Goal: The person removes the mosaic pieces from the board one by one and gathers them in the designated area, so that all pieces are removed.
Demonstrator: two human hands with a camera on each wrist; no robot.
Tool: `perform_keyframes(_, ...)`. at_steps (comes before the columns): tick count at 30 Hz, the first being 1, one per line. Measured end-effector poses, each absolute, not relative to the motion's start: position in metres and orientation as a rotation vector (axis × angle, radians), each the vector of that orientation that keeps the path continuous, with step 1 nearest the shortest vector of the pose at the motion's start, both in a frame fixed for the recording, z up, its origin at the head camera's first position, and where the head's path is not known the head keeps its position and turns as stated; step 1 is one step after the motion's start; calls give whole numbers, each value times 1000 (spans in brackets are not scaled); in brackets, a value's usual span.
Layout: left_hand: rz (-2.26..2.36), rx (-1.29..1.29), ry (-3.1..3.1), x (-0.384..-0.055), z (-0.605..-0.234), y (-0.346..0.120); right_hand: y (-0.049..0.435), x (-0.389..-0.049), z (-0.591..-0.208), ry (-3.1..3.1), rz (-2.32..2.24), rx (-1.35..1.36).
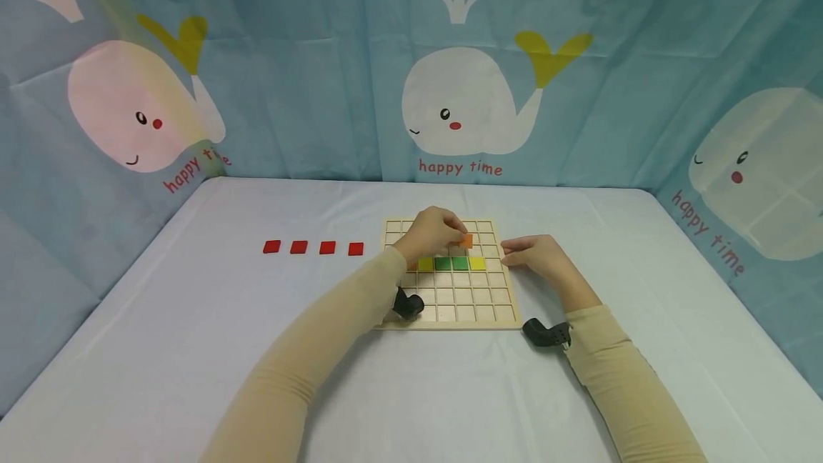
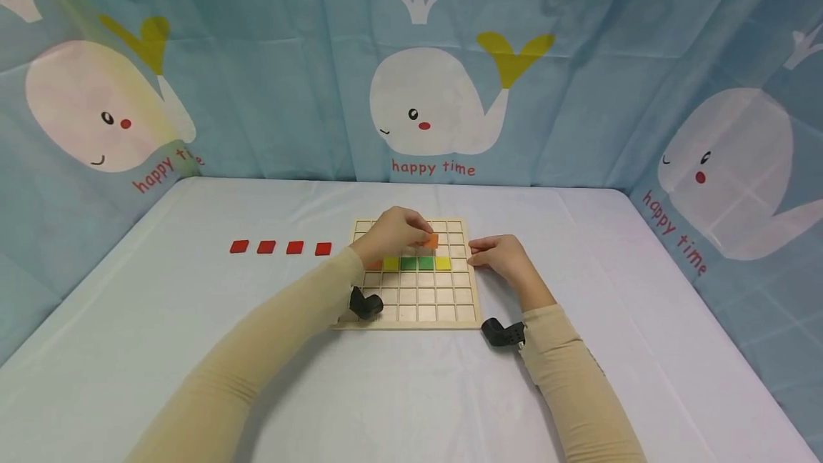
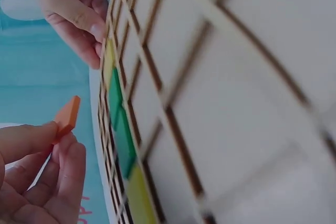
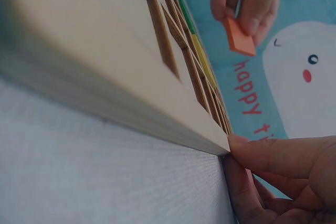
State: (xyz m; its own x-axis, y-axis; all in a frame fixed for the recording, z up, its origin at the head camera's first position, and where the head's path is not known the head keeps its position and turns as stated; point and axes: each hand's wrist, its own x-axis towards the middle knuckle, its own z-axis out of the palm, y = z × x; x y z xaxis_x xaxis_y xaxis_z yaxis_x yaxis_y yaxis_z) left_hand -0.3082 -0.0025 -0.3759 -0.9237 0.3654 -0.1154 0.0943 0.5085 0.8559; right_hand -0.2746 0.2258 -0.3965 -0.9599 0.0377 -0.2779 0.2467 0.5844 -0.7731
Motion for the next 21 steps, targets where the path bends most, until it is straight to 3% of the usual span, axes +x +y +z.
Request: perform_keyframes(21,1471,181,2421,-304,-382,-67,226,-274,-394,2582,-1313,226)
